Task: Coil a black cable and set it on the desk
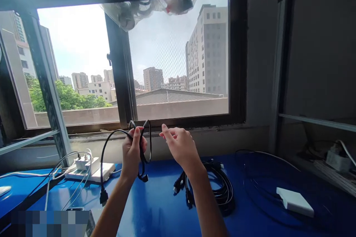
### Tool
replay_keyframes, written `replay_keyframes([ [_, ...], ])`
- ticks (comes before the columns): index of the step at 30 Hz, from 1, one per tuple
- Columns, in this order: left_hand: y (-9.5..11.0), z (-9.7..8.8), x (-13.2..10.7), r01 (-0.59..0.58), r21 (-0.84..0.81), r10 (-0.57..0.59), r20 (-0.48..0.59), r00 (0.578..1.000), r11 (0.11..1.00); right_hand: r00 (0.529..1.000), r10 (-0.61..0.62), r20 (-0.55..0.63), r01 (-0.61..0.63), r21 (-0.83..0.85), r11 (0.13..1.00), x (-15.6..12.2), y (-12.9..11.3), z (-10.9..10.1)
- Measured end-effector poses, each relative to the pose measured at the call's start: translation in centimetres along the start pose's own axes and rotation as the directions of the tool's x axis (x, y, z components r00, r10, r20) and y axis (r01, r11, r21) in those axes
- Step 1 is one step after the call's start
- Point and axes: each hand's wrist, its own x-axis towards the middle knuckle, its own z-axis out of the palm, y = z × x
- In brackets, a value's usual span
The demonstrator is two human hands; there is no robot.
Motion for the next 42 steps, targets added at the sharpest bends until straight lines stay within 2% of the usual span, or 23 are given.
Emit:
replay_keyframes([
  [2, 0.9, 0.3, 0.6, -0.022, -0.003, 0.022, 0.023, 0.999, 1.0, 0.995, 0.02, 0.097, -0.02, -0.005, 1.0, -0.1, 0.1, 0.3],
  [4, 1.4, 0.5, 1.0, -0.037, -0.001, 0.037, 0.071, 0.997, 0.999, 0.99, -0.023, 0.137, 0.017, 0.043, 0.999, 0.1, 0.4, 1.0],
  [6, 1.2, 0.5, 1.2, -0.018, -0.002, 0.018, 0.174, 0.985, 1.0, 0.986, -0.084, 0.143, 0.063, 0.149, 0.987, 0.5, 0.8, 1.6],
  [8, 0.4, 0.4, 1.4, 0.03, 0.016, -0.034, 0.299, 0.954, 0.999, 0.987, -0.093, 0.133, 0.054, 0.272, 0.961, 1.0, 0.9, 2.2],
  [11, -1.4, 0.2, 1.9, 0.097, 0.056, -0.111, 0.377, 0.919, 0.994, 0.996, 0.042, 0.084, -0.072, 0.398, 0.915, 1.4, 0.3, 2.3],
  [14, -2.4, 0.1, 2.2, 0.097, 0.043, -0.106, 0.37, 0.923, 0.994, 0.983, 0.159, 0.091, -0.183, 0.468, 0.865, 1.3, -0.8, 1.8],
  [17, -2.0, 0.5, 1.8, 0.015, 0.052, -0.034, 0.379, 0.925, 0.999, 0.981, 0.167, 0.103, -0.195, 0.443, 0.875, 1.2, -0.9, 1.5],
  [21, -0.3, 1.2, 0.8, -0.086, 0.12, 0.033, 0.386, 0.922, 0.989, 0.983, 0.145, -0.111, -0.123, 0.183, 0.975, 1.4, 0.6, 1.8],
  [23, 0.4, 1.3, 0.4, -0.113, 0.147, 0.042, 0.414, 0.909, 0.983, 0.994, 0.092, -0.053, -0.083, 0.155, 0.984, 1.7, 1.2, 2.1],
  [25, 0.9, 1.4, 0.1, -0.115, 0.148, 0.036, 0.452, 0.891, 0.982, 0.999, 0.026, 0.044, -0.038, 0.319, 0.947, 1.8, 1.2, 2.3],
  [28, 1.2, 1.4, 0.1, -0.095, 0.108, 0.031, 0.485, 0.874, 0.99, 1.0, 0.013, 0.022, -0.024, 0.623, 0.782, 1.6, 0.4, 2.5],
  [31, 1.0, 1.4, 0.2, -0.118, 0.09, 0.066, 0.447, 0.892, 0.989, 0.997, 0.083, -0.008, -0.042, 0.81, 0.584, 1.0, -0.7, 2.1],
  [34, 0.5, 1.2, 0.8, -0.175, 0.109, 0.134, 0.305, 0.943, 0.979, 0.988, 0.135, -0.069, -0.006, 0.874, 0.487, 0.4, -1.4, 0.7],
  [36, 0.1, 0.7, 1.3, -0.208, 0.129, 0.183, 0.182, 0.966, 0.969, 0.993, 0.088, -0.084, 0.032, 0.878, 0.477, 0.1, -1.5, -0.8],
  [38, -0.1, 0.0, 1.9, -0.234, 0.161, 0.224, 0.074, 0.972, 0.959, 0.999, -0.023, -0.027, 0.035, 0.862, 0.506, -0.1, -1.5, -2.5],
  [40, -0.4, -0.8, 2.5, -0.255, 0.21, 0.261, -0.002, 0.965, 0.944, 0.998, -0.063, 0.026, 0.015, 0.825, 0.565, -0.2, -1.1, -4.1],
  [42, -0.5, -1.5, 2.9, -0.262, 0.257, 0.281, -0.043, 0.959, 0.93, 0.998, -0.043, 0.035, 0.0, 0.769, 0.64, -0.2, -0.6, -5.5],
])
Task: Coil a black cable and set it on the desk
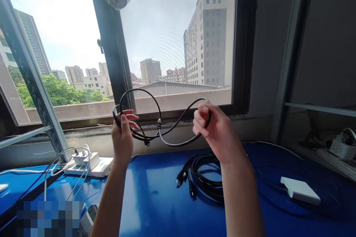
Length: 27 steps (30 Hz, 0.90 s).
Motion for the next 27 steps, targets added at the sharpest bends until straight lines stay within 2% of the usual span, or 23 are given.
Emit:
replay_keyframes([
  [4, -0.6, -0.8, 0.4, 0.02, 0.027, -0.018, -0.057, 0.998, 0.999, 0.987, 0.017, -0.161, -0.045, -0.17, 0.984, -0.3, -0.5, -1.5],
  [6, -0.8, -1.0, 0.6, 0.023, 0.025, -0.021, -0.076, 0.997, 0.999, 0.963, 0.027, -0.268, -0.085, -0.208, 0.974, -0.5, -0.6, -1.5],
  [8, -1.1, -1.3, 0.7, 0.02, 0.046, -0.017, -0.077, 0.997, 0.999, 0.95, 0.015, -0.312, -0.094, -0.238, 0.967, -0.6, -0.5, -1.2],
  [12, -1.2, -2.9, 1.2, 0.075, 0.089, -0.066, -0.101, 0.993, 0.993, 0.937, -0.04, -0.348, -0.054, -0.255, 0.965, -0.7, -0.5, -0.3],
  [15, -0.9, -4.9, 1.6, 0.194, 0.017, -0.187, -0.18, 0.966, 0.981, 0.883, -0.088, -0.462, -0.011, -0.207, 0.978, -0.8, -0.8, 0.0],
  [18, -0.3, -6.4, 1.9, 0.264, -0.032, -0.263, -0.255, 0.931, 0.964, 0.837, -0.2, -0.509, 0.12, -0.186, 0.975, -0.9, -0.8, 0.2],
  [20, 0.3, -6.7, 1.9, 0.268, -0.011, -0.261, -0.272, 0.926, 0.963, 0.795, -0.329, -0.51, 0.221, -0.262, 0.939, -1.0, -0.5, 0.6],
  [23, 1.4, -6.0, 1.8, 0.24, 0.078, -0.218, -0.224, 0.95, 0.967, 0.708, -0.563, -0.426, 0.347, -0.484, 0.803, -1.3, 0.7, 1.7],
  [25, 2.2, -5.1, 1.5, 0.221, 0.116, -0.213, -0.076, 0.974, 0.968, 0.684, -0.667, -0.297, 0.417, -0.591, 0.691, -1.5, 1.7, 2.5],
  [27, 2.9, -4.3, 1.2, 0.235, 0.109, -0.247, 0.117, 0.962, 0.966, 0.711, -0.687, -0.152, 0.454, -0.647, 0.613, -1.7, 2.6, 3.3],
])
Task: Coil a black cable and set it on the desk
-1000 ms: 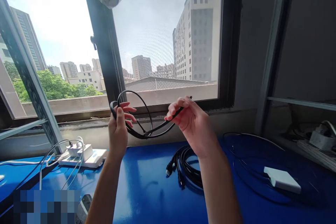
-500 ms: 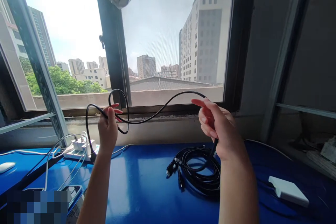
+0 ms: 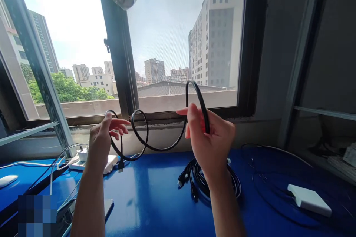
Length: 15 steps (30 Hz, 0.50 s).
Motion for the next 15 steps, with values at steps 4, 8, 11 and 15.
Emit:
replay_keyframes([
  [4, 1.0, 1.2, -0.7, 0.059, -0.043, -0.044, 0.288, 0.957, 0.997, 0.973, -0.013, 0.23, 0.023, -0.043, 0.999, -0.8, 0.1, 1.3],
  [8, 1.2, 1.7, -1.1, 0.058, -0.135, -0.01, 0.334, 0.943, 0.989, 0.894, 0.051, 0.445, -0.034, -0.046, 0.998, -1.0, 0.2, 2.3],
  [11, 1.1, 1.9, -1.2, 0.066, -0.115, -0.027, 0.311, 0.95, 0.991, 0.819, 0.105, 0.565, -0.065, -0.09, 0.994, -1.3, 0.0, 2.7],
  [15, 0.9, 2.4, -1.2, 0.035, -0.066, -0.014, 0.293, 0.956, 0.997, 0.776, 0.158, 0.611, -0.108, -0.119, 0.987, -1.6, -0.2, 3.0],
])
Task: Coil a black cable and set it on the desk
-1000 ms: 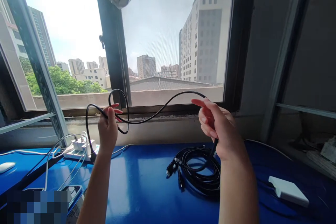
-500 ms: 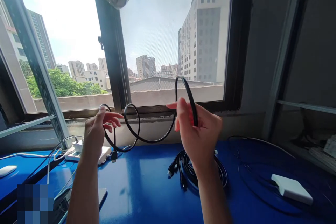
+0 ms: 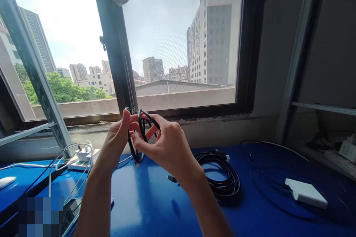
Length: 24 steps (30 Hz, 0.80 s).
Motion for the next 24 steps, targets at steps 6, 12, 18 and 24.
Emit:
replay_keyframes([
  [6, -0.1, -0.4, 0.3, -0.053, 0.093, 0.055, -0.014, 0.998, 0.994, 0.988, 0.039, -0.15, -0.068, -0.193, 0.979, 0.6, 0.8, -0.2],
  [12, 0.5, -1.1, -0.2, 0.022, 0.037, -0.013, -0.228, 0.974, 0.999, 0.967, 0.223, -0.126, -0.192, 0.223, 0.956, 0.9, 1.0, -0.6],
  [18, 0.7, 0.4, -0.4, 0.053, 0.079, -0.039, -0.158, 0.987, 0.995, 0.986, 0.14, 0.091, -0.159, 0.251, 0.955, -0.1, -0.2, -0.1],
  [24, -0.2, 0.7, -0.1, 0.076, 0.095, -0.081, 0.043, 0.996, 0.993, 0.991, 0.093, 0.093, -0.1, 0.072, 0.992, 0.2, 0.9, -0.1],
])
